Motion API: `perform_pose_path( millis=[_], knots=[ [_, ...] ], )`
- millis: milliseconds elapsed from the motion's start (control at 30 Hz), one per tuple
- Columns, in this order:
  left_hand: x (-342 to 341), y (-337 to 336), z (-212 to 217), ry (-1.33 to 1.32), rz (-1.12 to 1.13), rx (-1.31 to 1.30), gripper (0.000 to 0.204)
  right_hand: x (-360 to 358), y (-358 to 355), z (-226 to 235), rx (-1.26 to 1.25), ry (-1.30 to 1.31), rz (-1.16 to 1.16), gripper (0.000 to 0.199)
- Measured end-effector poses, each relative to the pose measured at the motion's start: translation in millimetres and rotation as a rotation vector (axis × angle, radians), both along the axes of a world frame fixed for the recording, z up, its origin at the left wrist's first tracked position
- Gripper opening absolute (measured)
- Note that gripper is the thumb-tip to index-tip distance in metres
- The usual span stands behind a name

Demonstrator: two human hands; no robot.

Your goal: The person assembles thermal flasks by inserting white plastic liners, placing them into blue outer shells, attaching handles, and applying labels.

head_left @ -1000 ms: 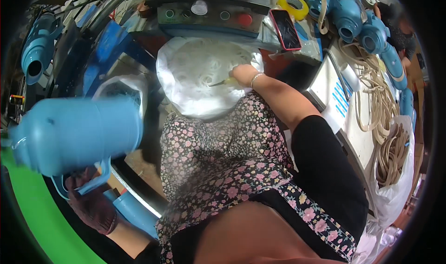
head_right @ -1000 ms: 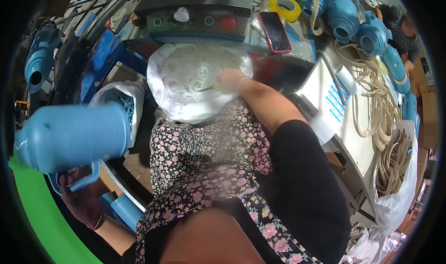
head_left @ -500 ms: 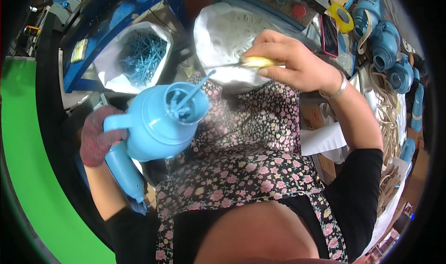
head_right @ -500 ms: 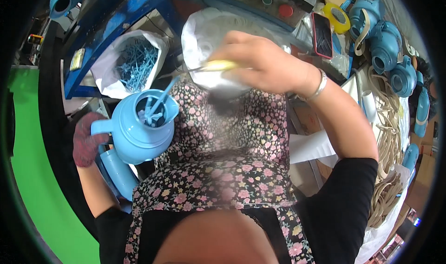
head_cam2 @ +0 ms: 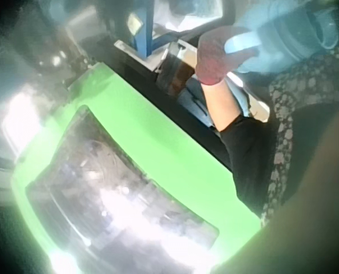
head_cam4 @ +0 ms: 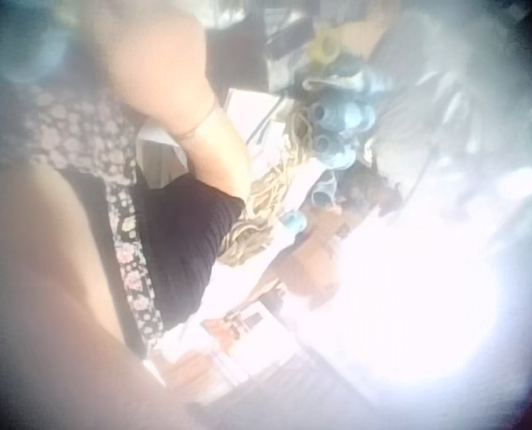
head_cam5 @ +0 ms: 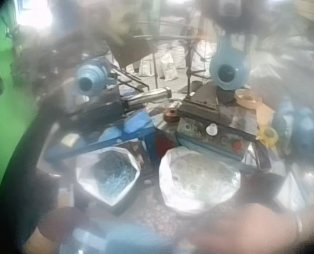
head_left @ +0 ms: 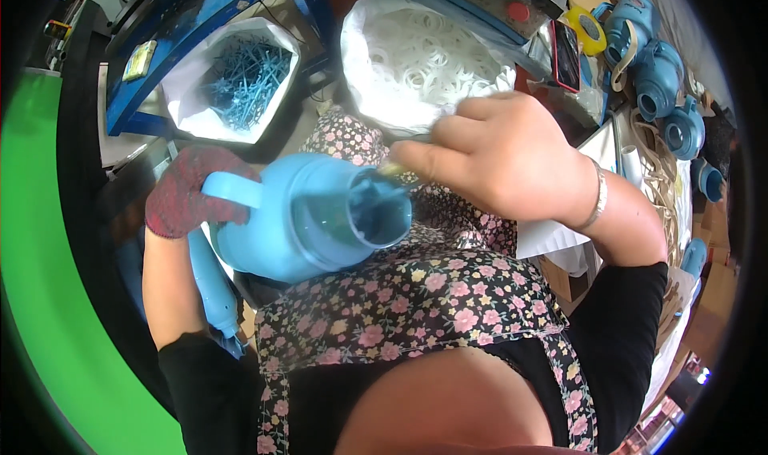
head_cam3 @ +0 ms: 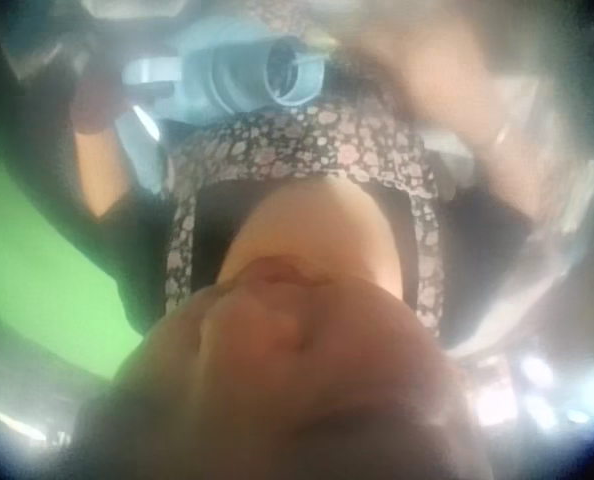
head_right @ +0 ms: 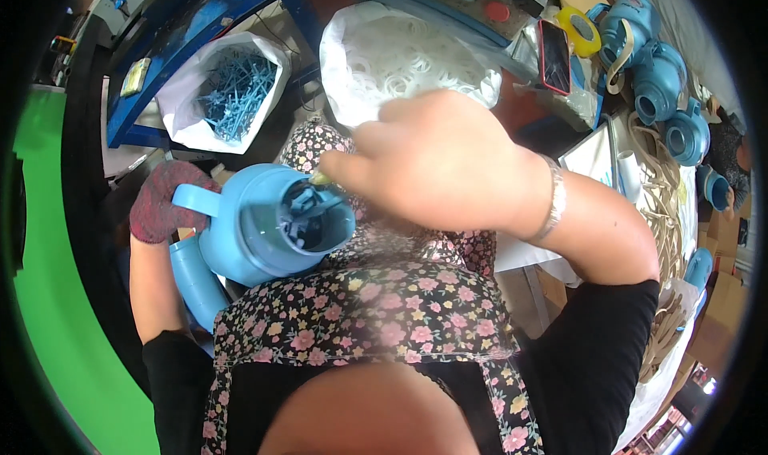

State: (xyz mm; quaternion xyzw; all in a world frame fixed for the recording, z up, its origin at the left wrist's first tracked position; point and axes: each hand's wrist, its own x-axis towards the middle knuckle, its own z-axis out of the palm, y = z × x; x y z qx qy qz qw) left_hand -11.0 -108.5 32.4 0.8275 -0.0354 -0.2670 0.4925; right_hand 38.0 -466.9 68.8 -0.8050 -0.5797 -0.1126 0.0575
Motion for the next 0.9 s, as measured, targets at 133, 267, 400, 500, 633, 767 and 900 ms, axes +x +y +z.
perform_pose_path(
  millis=[133,267,400,500,633,767,900],
  knots=[
    [-4.6,-9.3,-6.1,0.018,0.019,-0.139,0.037,-0.3,4.8,13.8,-0.269,0.194,-0.054,0.022],
    [-27.7,-4.9,16.7,-0.311,-0.112,0.059,0.037,-11.9,-10.8,16.1,-0.012,0.207,-0.056,0.022],
    [-6.4,-13.4,20.6,-0.258,-0.194,0.119,0.032,-2.1,-7.6,19.2,-0.019,-0.027,0.019,0.025],
    [-9.5,-5.2,8.1,-0.135,-0.069,0.099,0.035,-2.7,-21.0,19.3,-0.05,0.067,-0.033,0.021],
    [-28.7,4.3,11.9,-0.152,0.25,0.104,0.035,14.1,-48.9,24.4,0.111,0.291,-0.29,0.025],
    [-22.3,-27.4,5.6,-0.824,-0.072,0.46,0.035,24.0,-46.4,16.3,0.224,0.396,-0.488,0.03],
    [-24.0,-36.5,-12.5,-1.053,0.0,0.65,0.037,30.4,-45.8,2.5,0.294,0.683,-0.547,0.03]
  ],
)
